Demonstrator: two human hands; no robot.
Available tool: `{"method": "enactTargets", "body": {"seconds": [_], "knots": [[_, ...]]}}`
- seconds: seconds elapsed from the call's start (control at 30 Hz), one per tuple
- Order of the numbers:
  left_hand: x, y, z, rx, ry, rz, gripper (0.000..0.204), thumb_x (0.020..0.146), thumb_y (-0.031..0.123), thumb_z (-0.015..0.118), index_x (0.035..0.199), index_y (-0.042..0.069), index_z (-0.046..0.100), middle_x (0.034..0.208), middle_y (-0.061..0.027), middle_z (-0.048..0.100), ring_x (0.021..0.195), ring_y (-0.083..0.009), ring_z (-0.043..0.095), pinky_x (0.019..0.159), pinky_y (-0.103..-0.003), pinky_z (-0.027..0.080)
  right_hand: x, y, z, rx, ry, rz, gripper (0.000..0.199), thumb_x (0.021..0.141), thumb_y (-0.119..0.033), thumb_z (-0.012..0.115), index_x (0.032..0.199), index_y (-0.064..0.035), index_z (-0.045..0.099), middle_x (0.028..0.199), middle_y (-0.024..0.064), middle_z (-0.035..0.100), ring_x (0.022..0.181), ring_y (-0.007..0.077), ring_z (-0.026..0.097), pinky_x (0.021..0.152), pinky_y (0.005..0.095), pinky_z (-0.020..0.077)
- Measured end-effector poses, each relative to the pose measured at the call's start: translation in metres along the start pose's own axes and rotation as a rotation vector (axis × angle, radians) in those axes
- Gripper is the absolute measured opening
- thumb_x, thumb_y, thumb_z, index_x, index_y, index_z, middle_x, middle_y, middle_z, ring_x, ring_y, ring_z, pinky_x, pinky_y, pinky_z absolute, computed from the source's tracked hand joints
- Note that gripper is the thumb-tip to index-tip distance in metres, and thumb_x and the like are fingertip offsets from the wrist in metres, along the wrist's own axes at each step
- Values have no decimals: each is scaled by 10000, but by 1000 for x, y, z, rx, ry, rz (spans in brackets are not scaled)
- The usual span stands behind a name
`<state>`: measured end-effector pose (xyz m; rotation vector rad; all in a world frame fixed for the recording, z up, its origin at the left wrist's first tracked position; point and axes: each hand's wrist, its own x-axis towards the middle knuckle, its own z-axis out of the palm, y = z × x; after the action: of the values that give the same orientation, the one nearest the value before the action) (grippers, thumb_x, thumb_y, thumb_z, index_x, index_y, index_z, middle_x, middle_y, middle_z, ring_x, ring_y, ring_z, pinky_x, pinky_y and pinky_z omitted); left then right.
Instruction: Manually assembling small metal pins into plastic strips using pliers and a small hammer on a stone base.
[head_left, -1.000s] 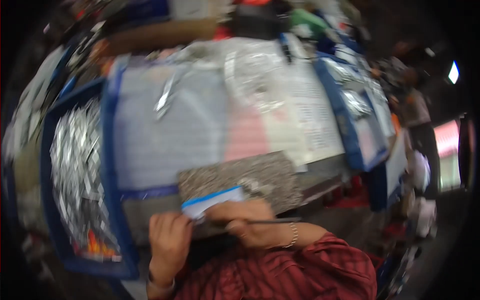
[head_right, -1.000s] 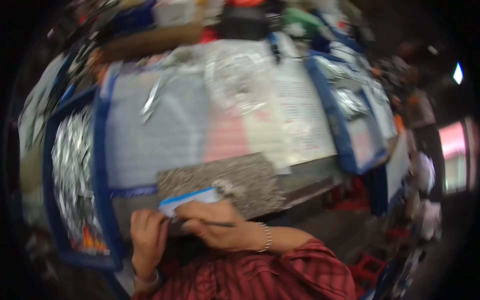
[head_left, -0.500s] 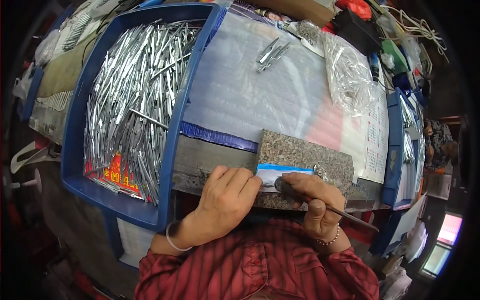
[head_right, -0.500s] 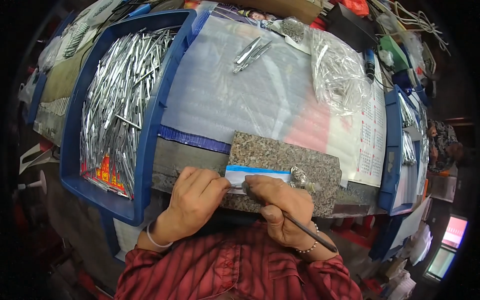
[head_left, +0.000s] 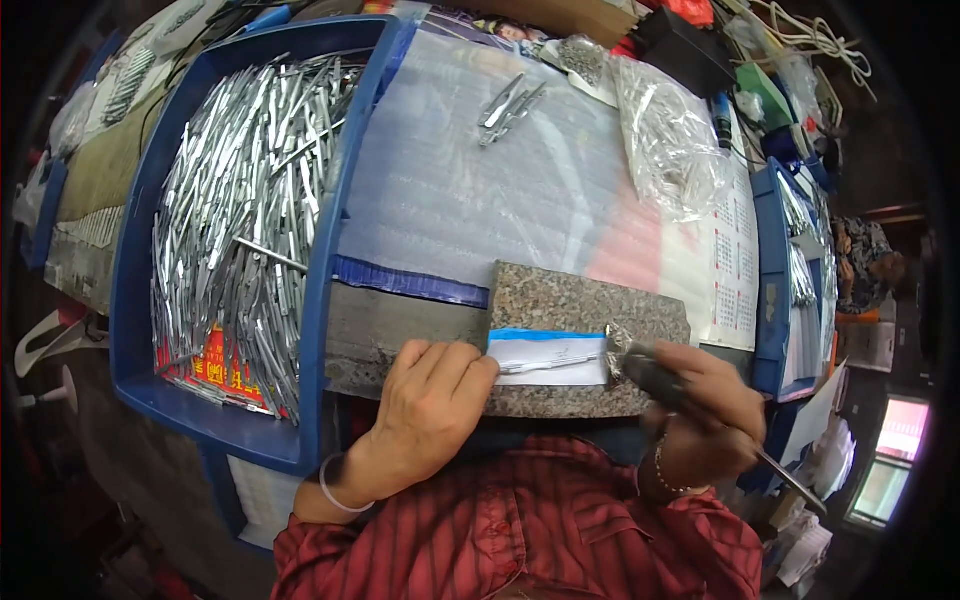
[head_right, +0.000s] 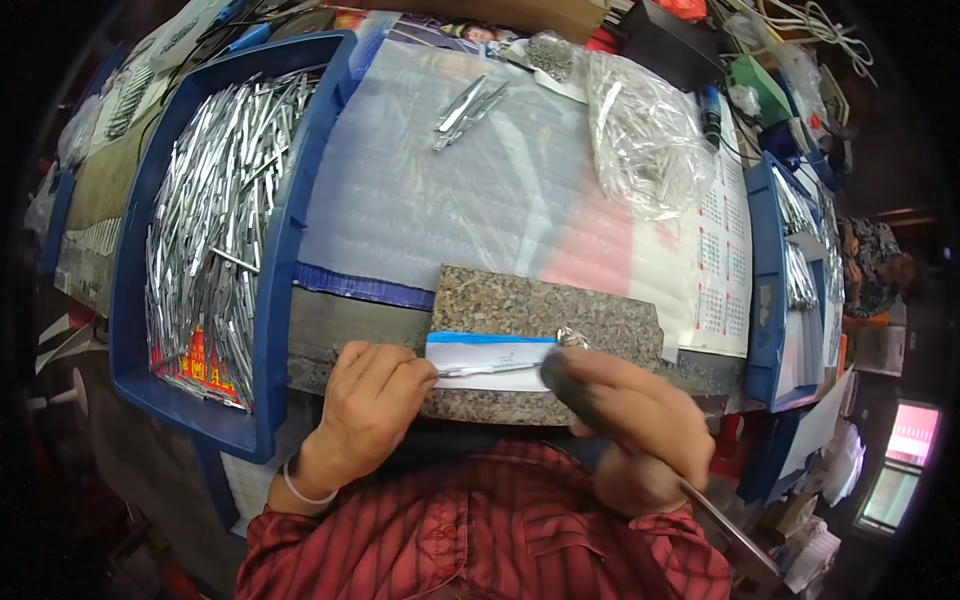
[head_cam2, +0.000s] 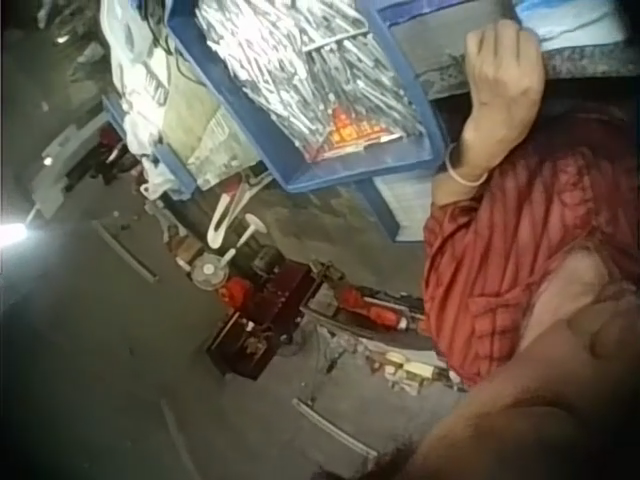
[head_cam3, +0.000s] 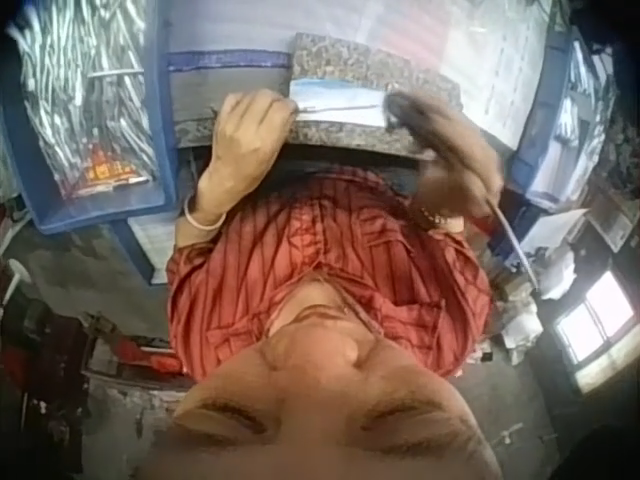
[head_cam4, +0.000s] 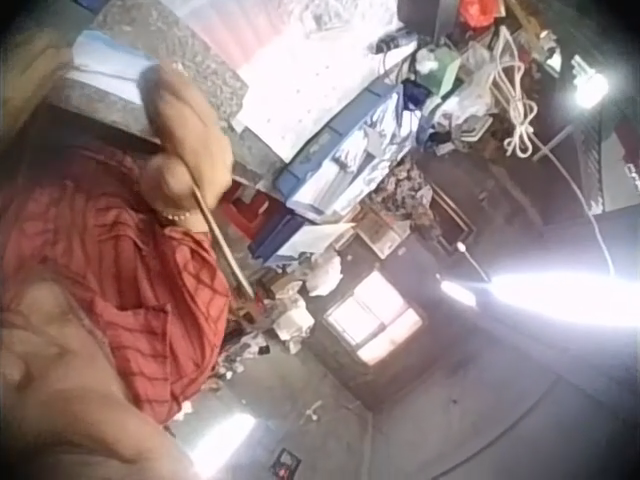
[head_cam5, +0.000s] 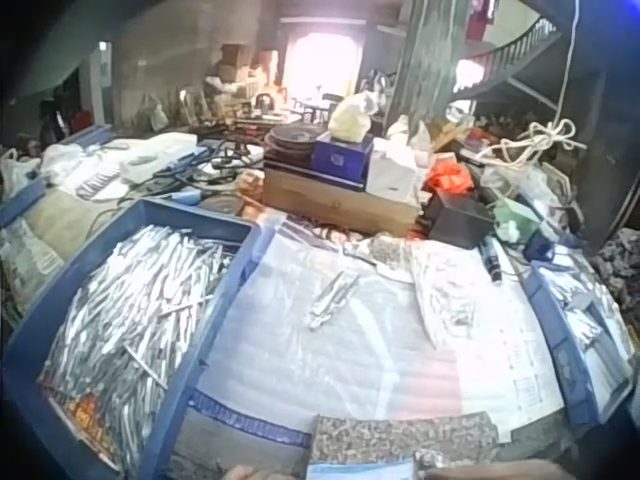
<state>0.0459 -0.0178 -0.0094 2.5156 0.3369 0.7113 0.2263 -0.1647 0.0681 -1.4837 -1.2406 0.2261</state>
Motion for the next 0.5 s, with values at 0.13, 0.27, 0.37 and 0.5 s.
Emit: {"method": "enactTargets", "body": {"seconds": [0.13,0.27,0.37,0.5], "knots": [[1,4,-6,8,-32,-35,176,737,21,633,900,40,571,805,-76,537,734,-235,557,681,-353,394,-6,22,-5,-319,-198,-118,398,967,-368,481,941,20,567,895,184,663,694,278,683,558,344,549],[3,5,-7,41,-42,-35,191,737,15,654,903,41,564,801,-75,542,728,-236,555,678,-357,391,-1,33,7,-295,-339,10,180,912,-186,588,942,-9,605,857,126,651,670,304,642,543,336,502],[1,8,-6,90,-35,-16,162,756,45,632,898,44,555,791,-72,529,717,-219,550,674,-348,388,-5,21,-9,-178,-249,183,290,955,-259,517,968,8,629,811,155,647,683,283,652,576,345,500],[-9,17,-10,140,4,-50,149,753,41,639,875,53,554,777,-65,523,708,-217,546,670,-350,386,-18,10,-27,-88,-117,71,508,989,-416,380,912,10,647,886,133,688,604,190,548,556,288,436]]}}
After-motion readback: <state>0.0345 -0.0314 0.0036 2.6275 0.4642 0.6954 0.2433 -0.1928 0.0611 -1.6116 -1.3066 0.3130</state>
